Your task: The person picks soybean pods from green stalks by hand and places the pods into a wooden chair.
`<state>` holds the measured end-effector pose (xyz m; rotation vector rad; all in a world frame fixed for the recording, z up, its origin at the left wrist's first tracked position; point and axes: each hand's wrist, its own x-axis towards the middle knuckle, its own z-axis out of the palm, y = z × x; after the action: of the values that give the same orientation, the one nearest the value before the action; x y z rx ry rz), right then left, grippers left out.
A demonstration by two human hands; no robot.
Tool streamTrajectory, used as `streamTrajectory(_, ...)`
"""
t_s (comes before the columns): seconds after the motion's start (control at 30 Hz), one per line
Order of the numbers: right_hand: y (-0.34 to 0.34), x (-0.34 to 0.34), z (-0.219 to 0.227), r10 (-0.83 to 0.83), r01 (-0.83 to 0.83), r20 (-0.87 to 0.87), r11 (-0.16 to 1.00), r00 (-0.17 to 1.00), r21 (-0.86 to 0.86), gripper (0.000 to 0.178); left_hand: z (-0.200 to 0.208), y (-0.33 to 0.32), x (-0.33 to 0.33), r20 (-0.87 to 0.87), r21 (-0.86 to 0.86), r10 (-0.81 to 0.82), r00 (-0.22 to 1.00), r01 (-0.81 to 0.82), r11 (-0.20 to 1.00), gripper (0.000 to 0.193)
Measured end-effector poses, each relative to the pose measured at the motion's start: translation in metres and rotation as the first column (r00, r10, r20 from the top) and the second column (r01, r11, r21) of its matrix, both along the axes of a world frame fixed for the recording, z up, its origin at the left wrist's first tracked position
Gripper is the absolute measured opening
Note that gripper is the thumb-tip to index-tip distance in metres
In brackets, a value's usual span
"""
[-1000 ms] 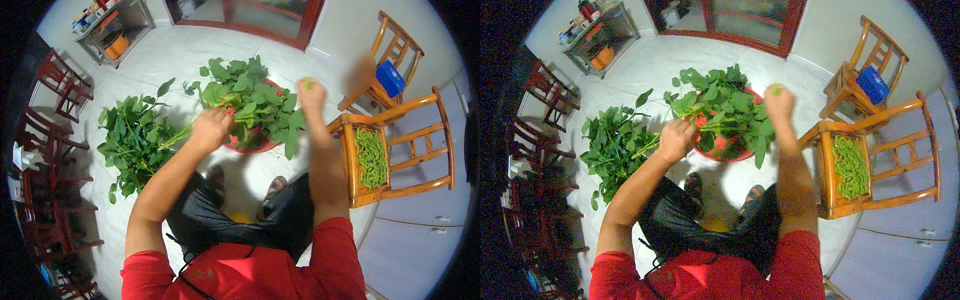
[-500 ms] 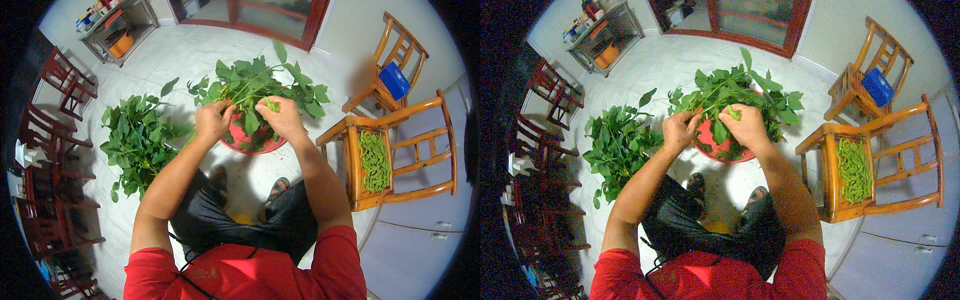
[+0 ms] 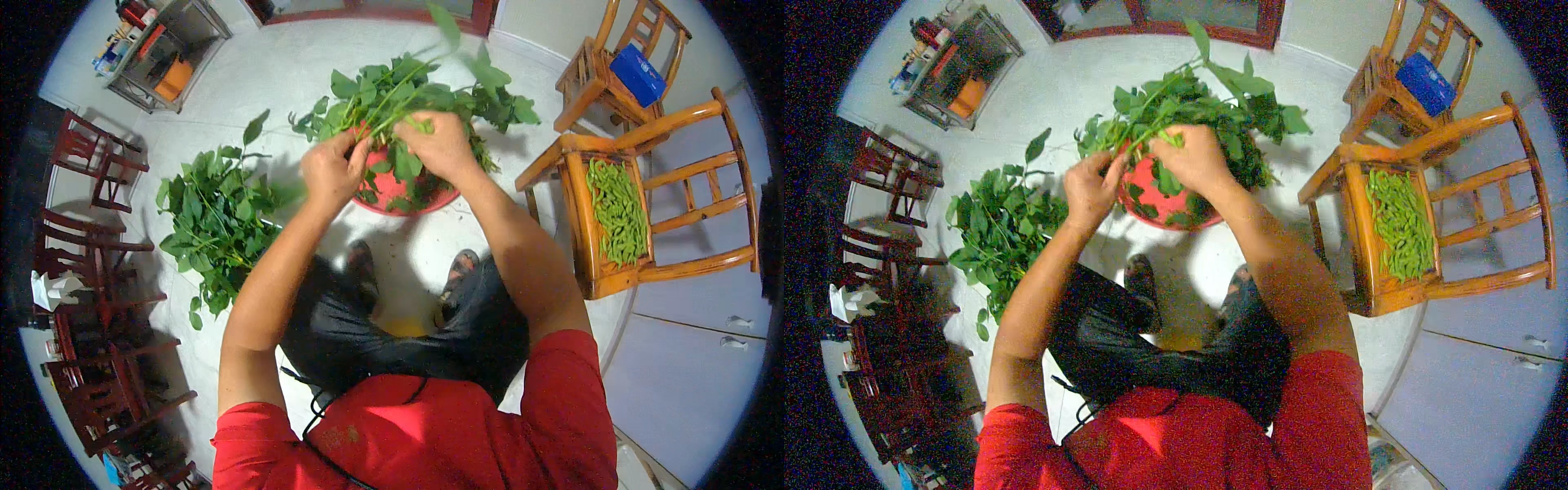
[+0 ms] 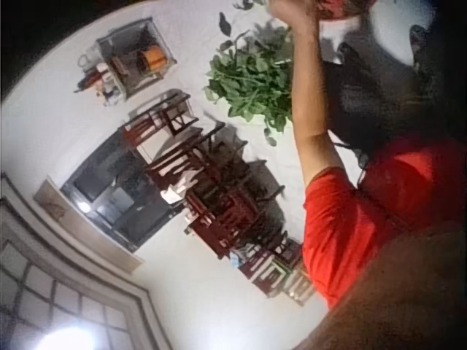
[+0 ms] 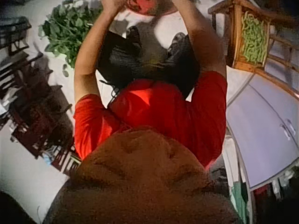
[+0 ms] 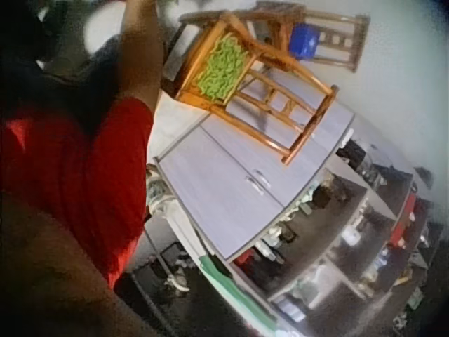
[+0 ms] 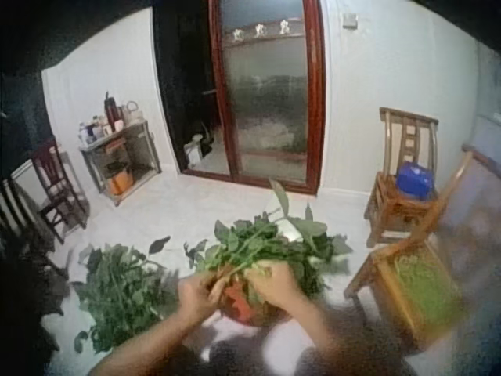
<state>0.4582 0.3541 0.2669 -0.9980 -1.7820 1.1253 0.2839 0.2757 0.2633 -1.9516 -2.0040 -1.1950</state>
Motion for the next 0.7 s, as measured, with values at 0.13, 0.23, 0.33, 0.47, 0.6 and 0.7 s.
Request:
streamTrajectory(0.13, 0.017, 0.010, -0.014, -0.290, 0.157, 0.227, 0.870, 0.930, 0.468, 0.023, 0.005, -0.004, 0.011, -0.045, -0.024, 0.031, 0.998, -0.032, 0.999, 0.025)
streamTrajectory(0.23, 0.064, 0.047, -0.028, -0.517, 0.356, 0.220, 0.785, 0.827, 0.506, 0.022, 0.012, -0.008, -0.003, 0.014, -0.054, 0.095, 0.995, -0.094, 0.994, 0.024)
streamTrajectory(0.33, 0.080, 0.091, -0.013, -0.512, 0.514, 0.084, 0.857, 0.855, -0.015, 0.026, 0.024, -0.008, -0.029, 0.329, 0.012, 0.153, 0.932, -0.167, 0.986, 0.025)
streamTrajectory(0.47, 0.071, 0.105, -0.029, -0.494, 0.471, -0.071, 0.856, 0.866, -0.215, 0.027, 0.019, 0.007, -0.054, 0.787, -0.055, 0.110, 0.607, -0.109, 0.993, 0.027)
streamTrajectory(0.6, 0.060, 0.082, -0.039, -0.420, 0.399, -0.049, 0.886, 0.906, -0.236, 0.022, -0.014, 0.020, -0.092, 0.967, -0.033, 0.075, 0.243, -0.175, 0.984, 0.025)
streamTrajectory(0.7, 0.055, 0.105, -0.031, -0.446, 0.396, -0.111, 0.866, 0.888, -0.306, 0.020, -0.027, 0.025, -0.094, 0.984, -0.030, 0.053, 0.173, -0.131, 0.991, 0.024)
